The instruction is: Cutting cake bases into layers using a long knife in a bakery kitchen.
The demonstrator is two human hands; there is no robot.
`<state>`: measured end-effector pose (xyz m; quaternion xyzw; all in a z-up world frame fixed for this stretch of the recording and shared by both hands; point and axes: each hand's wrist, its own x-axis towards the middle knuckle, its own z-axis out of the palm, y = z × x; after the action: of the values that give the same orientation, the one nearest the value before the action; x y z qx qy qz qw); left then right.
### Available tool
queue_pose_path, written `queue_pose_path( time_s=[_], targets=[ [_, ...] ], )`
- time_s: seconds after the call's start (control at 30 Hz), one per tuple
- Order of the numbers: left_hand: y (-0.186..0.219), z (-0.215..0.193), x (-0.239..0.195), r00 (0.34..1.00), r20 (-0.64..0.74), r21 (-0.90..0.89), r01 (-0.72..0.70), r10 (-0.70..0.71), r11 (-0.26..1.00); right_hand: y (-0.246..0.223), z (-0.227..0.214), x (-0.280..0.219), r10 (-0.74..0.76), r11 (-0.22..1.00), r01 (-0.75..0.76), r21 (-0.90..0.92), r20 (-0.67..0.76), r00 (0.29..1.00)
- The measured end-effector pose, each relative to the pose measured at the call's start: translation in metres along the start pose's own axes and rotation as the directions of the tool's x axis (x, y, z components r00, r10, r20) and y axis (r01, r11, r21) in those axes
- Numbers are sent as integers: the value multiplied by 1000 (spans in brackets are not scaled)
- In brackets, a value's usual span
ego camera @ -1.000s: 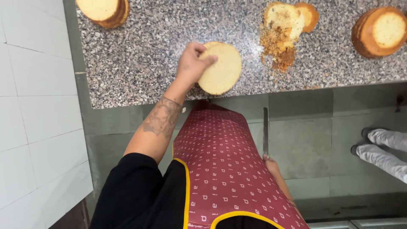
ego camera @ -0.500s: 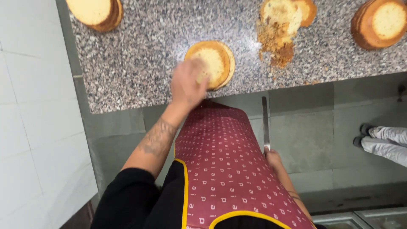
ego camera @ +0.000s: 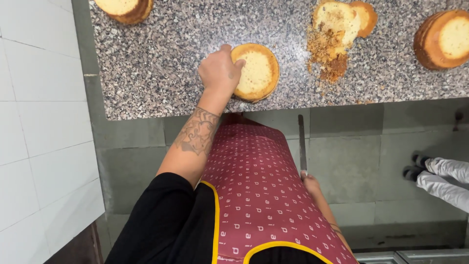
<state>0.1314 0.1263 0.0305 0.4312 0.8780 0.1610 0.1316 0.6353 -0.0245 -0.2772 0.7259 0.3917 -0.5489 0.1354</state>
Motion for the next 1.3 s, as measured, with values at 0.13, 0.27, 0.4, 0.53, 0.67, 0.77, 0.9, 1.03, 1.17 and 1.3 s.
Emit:
queue_pose_path(
  time_s=[0.13,0.27,0.4,0.53,0.67,0.77,0.9,1.03,1.17,1.3],
  targets=[
    [-5,4,-1,999,5,31,-47,47,998,18,7,21,-3,1000,3,8,-21,1000],
    [-9,-1,-9,1000,-9,-30,-27,27,999,12,7,9,29,997,-31,-71,-27,999],
    [-15,5,3,979,161,-158,151,-126,976,11,7,12,79,997,-79,21,11,997],
    [-58,63,33,967,238,-359,177,-93,916,46,14,60,22,999,-22,48,-2,1000],
    [-66,75,32,925,327,-701,99,194,706,27,18,37,-63,996,72,58,-146,987],
    [-65,81,22,907,233,-822,-9,351,570,-36,8,-25,105,927,-70,368,-74,992],
    [-60,89,7,852,448,-891,398,272,219,-76,4,-72,165,790,-130,599,-4,986],
    [-42,91,10,862,502,-860,490,66,141,-73,3,-68,167,785,-74,615,-95,981],
    [-3,69,21,771,634,-766,636,52,-91,-41,3,-42,267,734,-139,665,-94,959],
    [76,74,53,706,707,-686,699,44,-204,-25,-11,-14,351,700,-237,674,-36,936]
  ],
)
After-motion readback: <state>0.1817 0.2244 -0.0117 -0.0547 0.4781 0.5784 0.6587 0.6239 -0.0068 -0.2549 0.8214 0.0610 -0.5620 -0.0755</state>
